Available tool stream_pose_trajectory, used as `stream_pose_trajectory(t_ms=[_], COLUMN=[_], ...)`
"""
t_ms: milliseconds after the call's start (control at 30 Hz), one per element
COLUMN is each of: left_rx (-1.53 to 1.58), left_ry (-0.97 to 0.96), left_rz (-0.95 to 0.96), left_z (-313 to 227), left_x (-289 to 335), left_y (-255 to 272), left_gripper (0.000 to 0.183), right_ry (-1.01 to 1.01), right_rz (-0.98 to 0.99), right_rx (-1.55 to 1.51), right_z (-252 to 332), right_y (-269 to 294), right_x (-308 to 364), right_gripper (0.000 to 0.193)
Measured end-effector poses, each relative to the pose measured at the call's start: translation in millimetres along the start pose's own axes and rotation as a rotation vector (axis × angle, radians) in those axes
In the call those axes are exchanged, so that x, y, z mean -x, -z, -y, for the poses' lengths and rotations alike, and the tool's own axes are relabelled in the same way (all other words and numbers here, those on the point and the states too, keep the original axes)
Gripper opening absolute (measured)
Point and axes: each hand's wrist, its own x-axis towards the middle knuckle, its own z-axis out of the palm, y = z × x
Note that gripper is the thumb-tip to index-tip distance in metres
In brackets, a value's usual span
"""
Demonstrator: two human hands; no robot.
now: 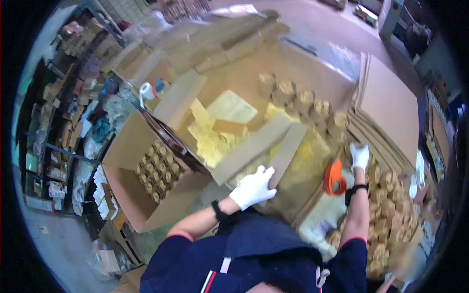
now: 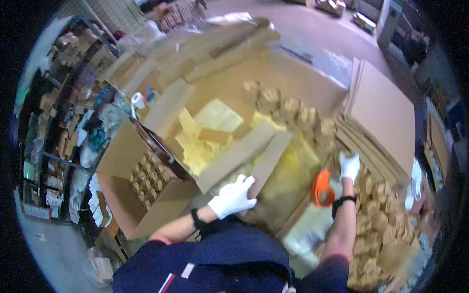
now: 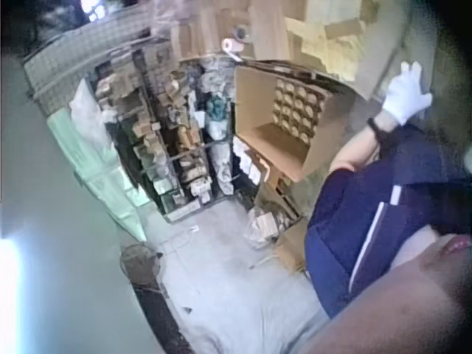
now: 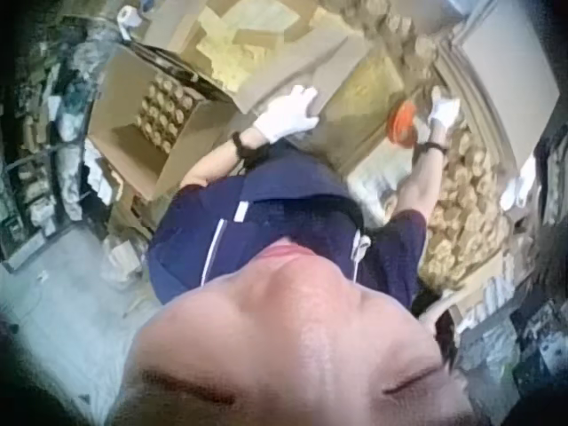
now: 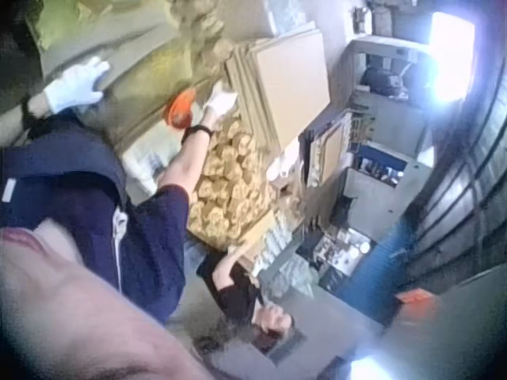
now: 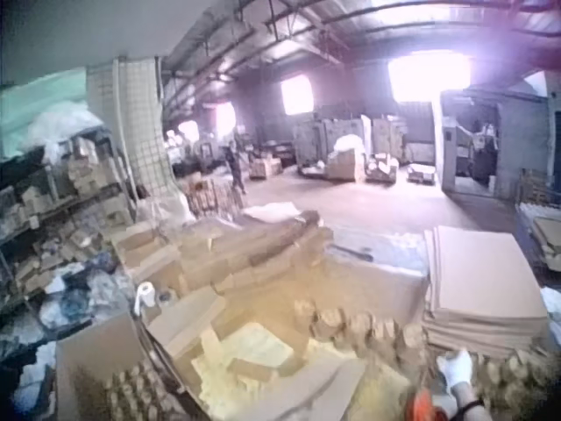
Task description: Packaging and taping paper-wrapped items into boxes.
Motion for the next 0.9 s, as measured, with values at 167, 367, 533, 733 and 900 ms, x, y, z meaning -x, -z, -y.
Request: stream_pose_trajectory(t_ms=[167,367,533,733,900], left_rx=[-0.214,-0.052,-0.051,0.201,0.504], left_ry=[-0.249,-0.550,-0.638,-0.553,-0.062], left_rz=[0.200,0.267,0.276,-0.371,-0.446], left_z=[41,88,89,74,88], left_x=[-7,24,23,-29,-95], left_y=[-64,-52,-54,-50,-124], left_gripper=[0.019,0.040,0.037,0.031,0.039], right_ry=[0.016,-0.156,-0.577,0.284,-0.423], right_rz=[0.195,0.956,1.269,0.673,0.887], right_rx=[-0.618,-0.886,-1.067,-0.123,-0.836], right_z=[54,116,115,122,163], right_y=[61,76,3,-1,-13], right_x=[60,204,283,268,232], right_gripper=[0.071,0.058,0.067,0.082,0.096])
